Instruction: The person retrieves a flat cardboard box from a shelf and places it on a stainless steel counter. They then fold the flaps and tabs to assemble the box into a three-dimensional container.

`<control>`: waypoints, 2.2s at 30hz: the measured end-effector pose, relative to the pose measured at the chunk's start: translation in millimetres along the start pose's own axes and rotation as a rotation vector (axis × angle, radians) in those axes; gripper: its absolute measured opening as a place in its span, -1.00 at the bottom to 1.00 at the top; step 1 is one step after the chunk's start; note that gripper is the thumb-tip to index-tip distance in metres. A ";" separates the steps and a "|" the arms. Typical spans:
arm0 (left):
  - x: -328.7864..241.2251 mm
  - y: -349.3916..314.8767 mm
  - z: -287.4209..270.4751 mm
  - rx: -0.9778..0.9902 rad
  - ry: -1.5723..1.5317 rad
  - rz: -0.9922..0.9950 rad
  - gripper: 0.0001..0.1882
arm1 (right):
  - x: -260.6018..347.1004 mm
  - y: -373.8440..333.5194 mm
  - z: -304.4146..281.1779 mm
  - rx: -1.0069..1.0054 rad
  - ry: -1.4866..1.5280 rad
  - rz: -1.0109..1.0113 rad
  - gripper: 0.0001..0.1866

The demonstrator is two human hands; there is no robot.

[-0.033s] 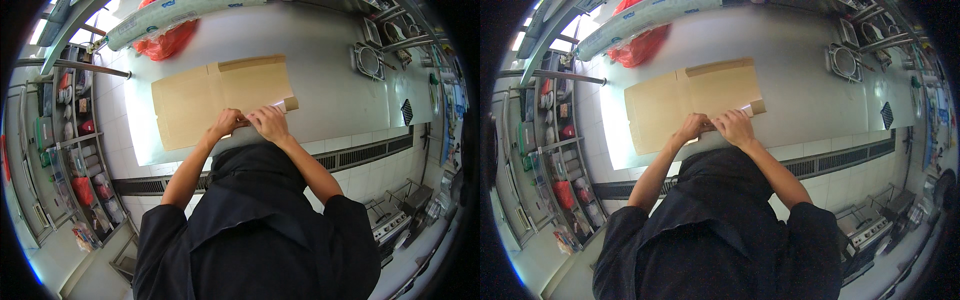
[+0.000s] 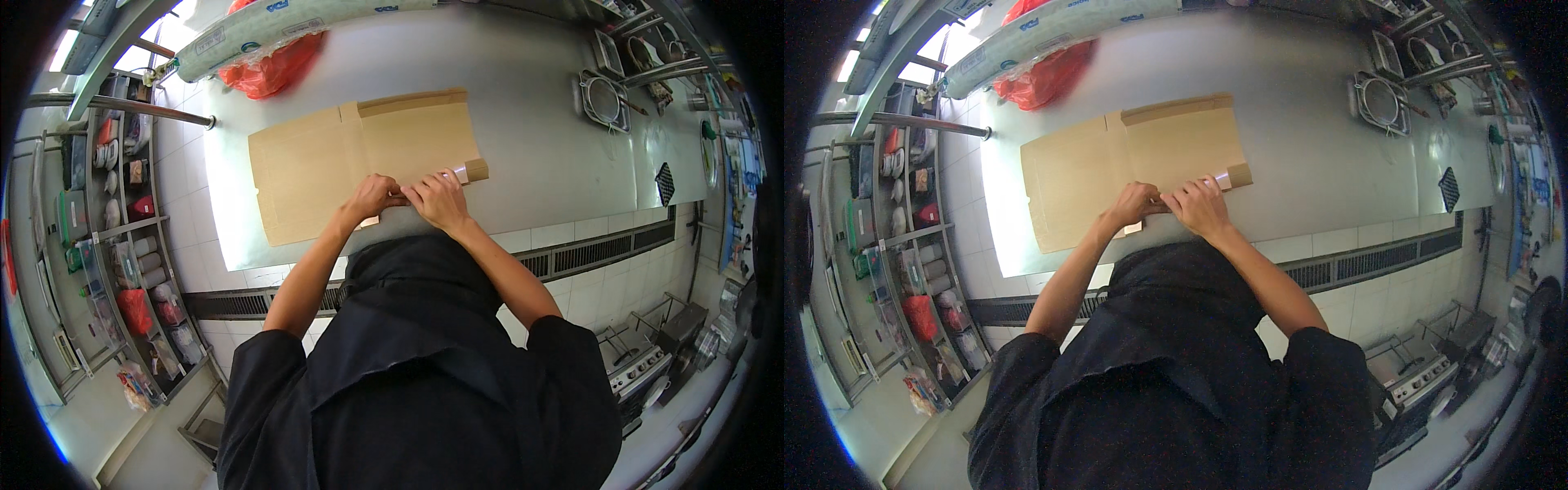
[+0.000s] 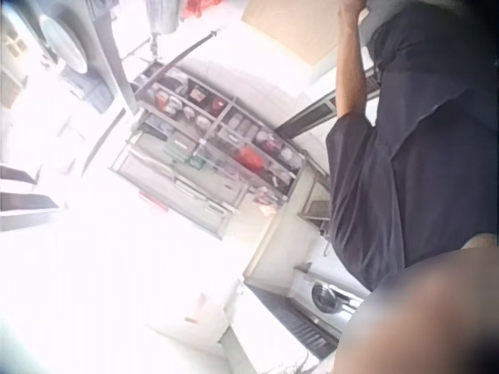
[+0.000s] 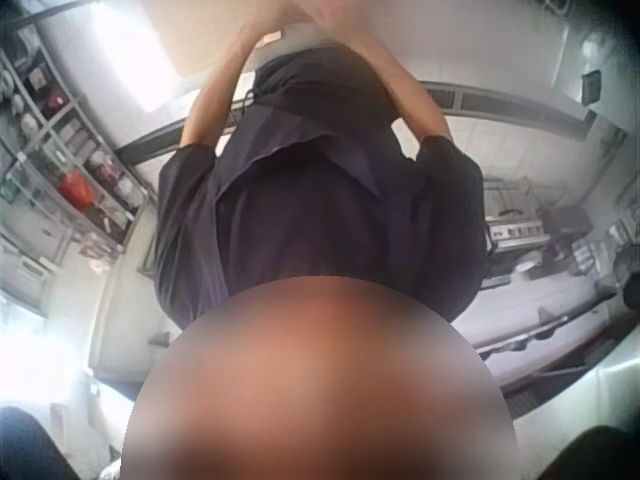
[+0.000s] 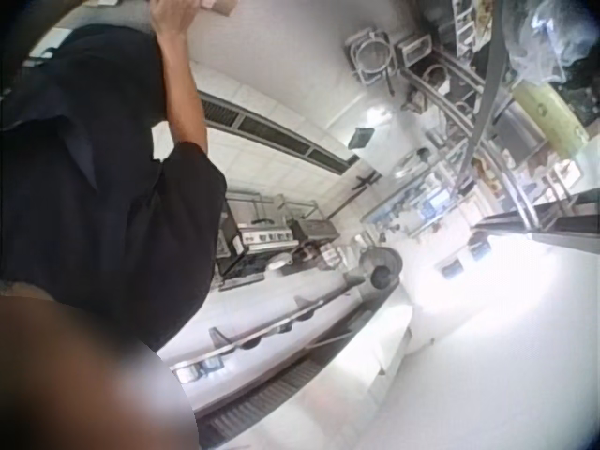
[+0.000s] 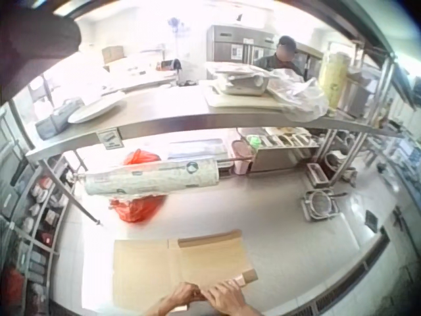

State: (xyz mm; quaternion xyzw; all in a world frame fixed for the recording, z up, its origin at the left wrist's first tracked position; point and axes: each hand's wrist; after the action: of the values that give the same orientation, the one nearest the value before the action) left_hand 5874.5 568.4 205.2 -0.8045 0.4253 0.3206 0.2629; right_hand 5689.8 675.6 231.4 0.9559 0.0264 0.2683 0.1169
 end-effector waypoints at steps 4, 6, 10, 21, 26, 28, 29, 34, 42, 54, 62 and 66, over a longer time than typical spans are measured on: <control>7.2 12.0 -7.1 0.130 0.015 -0.139 -0.63 | -24.5 18.1 27.3 -0.037 -0.108 -0.046 -0.50; 13.4 8.4 -7.1 0.062 -0.090 -0.166 -0.59 | -30.3 28.4 25.3 0.062 -0.055 0.002 -0.44; 19.4 12.0 -8.5 0.123 -0.346 -0.311 -0.52 | -37.0 33.2 31.3 0.100 -0.069 0.044 -0.38; 22.8 20.1 4.4 0.030 -0.286 -0.316 -0.48 | -38.4 28.5 39.6 -0.006 -0.118 0.214 -0.59; -12.0 37.4 19.5 -0.382 0.051 -0.255 -0.57 | -47.6 29.8 48.7 0.036 -0.169 0.232 -0.43; -14.2 47.0 43.4 -0.547 0.256 -0.216 -0.57 | -48.9 32.2 49.3 0.043 -0.202 0.221 -0.43; -15.9 50.2 51.7 -0.543 0.347 -0.237 -0.56 | -50.0 32.8 50.1 0.053 -0.209 0.225 -0.43; -11.4 50.0 67.9 -0.538 0.472 -0.271 -0.49 | -48.0 30.1 50.2 0.078 -0.204 0.251 -0.43; -14.0 49.6 62.0 -0.561 0.444 -0.287 -0.50 | -46.1 32.1 51.8 -0.013 -0.202 0.198 -0.50; -39.1 -78.2 -9.0 -0.385 0.165 -0.105 -0.60 | -31.3 26.8 18.3 -0.089 -0.083 -0.083 -0.44; 1.5 -83.0 34.1 -0.307 0.222 -0.131 -0.67 | -43.9 18.2 20.2 -0.095 -0.015 -0.041 -0.40; 4.0 -53.0 4.2 -0.137 -0.175 -0.447 -0.65 | -53.9 6.6 25.3 -0.054 -0.019 -0.004 -0.41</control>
State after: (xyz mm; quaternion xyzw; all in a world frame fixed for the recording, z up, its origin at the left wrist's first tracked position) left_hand 5920.2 595.7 207.4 -0.8637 0.1899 0.3509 0.3080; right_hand 5656.8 657.8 184.7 0.9548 0.0199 0.2596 0.1435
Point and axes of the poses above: each hand's wrist, its own y-axis towards the middle knuckle, its own z-axis out of the palm, x = y × z, and after that the axes turned 3 degrees about y, right-handed
